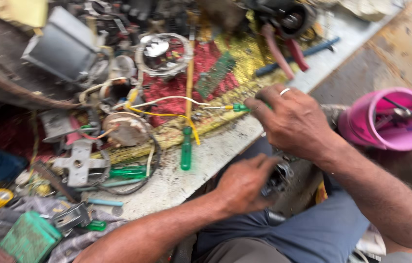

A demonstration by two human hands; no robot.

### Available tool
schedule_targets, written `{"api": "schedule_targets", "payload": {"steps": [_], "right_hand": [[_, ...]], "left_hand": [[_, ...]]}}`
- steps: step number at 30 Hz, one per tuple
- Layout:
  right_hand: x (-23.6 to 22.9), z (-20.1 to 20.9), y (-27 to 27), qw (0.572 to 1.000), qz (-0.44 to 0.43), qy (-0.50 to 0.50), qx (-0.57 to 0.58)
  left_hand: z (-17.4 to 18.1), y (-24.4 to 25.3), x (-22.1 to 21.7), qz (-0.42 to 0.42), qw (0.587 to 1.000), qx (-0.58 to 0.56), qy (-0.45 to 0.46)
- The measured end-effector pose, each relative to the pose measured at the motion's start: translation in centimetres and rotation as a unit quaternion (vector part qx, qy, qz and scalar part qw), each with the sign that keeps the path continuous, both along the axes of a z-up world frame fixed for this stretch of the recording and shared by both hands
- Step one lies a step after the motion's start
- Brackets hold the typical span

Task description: The person cleans and scrapes debris from a small metal mechanical component using a screwdriver and pliers in a workshop.

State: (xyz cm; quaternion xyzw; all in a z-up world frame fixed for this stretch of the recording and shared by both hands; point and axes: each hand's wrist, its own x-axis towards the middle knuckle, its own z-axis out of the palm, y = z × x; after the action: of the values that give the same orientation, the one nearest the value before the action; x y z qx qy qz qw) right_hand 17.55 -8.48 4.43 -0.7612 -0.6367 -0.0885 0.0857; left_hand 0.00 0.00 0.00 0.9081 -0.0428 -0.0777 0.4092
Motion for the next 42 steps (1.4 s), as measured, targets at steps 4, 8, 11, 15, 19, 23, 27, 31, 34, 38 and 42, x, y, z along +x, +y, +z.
{"api": "schedule_targets", "payload": {"steps": [4,8,11,15,19,23,27,31,34,38,42], "right_hand": [[-1.3,3.9,-5.7,0.992,-0.038,0.039,0.113],[-3.7,5.6,-11.7,0.961,-0.092,0.118,0.231],[-6.5,4.3,-15.7,0.946,-0.141,0.15,0.249],[-9.6,2.2,-19.0,0.942,-0.183,0.173,0.222],[-11.5,1.1,-19.9,0.967,-0.168,0.089,0.172],[-12.4,1.0,-19.8,0.977,-0.145,0.077,0.138],[-12.3,0.9,-19.4,0.979,-0.123,0.076,0.142],[-12.7,0.6,-19.1,0.981,-0.116,0.073,0.135],[-12.9,0.0,-18.8,0.979,-0.114,0.081,0.148],[-13.3,-0.8,-18.2,0.969,-0.115,0.067,0.207],[-13.9,-1.3,-17.9,0.957,-0.133,0.088,0.244]], "left_hand": [[0.3,0.0,-0.3,0.04,0.987,-0.011,-0.158],[0.5,0.1,0.1,0.08,0.971,-0.047,-0.221],[0.8,-0.1,-0.2,0.104,0.968,-0.085,-0.211],[1.0,-0.5,-0.4,0.114,0.97,-0.12,-0.178],[0.5,-1.2,-0.9,0.091,0.977,-0.131,-0.14],[0.0,-1.9,-1.0,0.058,0.982,-0.136,-0.119],[-0.3,-2.2,-1.1,0.016,0.977,-0.139,-0.159],[-0.8,-2.2,-1.1,-0.013,0.971,-0.182,-0.156],[-1.0,-2.3,-1.5,-0.014,0.968,-0.227,-0.107],[-1.3,-2.2,-1.8,-0.023,0.956,-0.284,-0.064],[-1.9,-2.2,-1.9,-0.044,0.928,-0.363,-0.068]]}}
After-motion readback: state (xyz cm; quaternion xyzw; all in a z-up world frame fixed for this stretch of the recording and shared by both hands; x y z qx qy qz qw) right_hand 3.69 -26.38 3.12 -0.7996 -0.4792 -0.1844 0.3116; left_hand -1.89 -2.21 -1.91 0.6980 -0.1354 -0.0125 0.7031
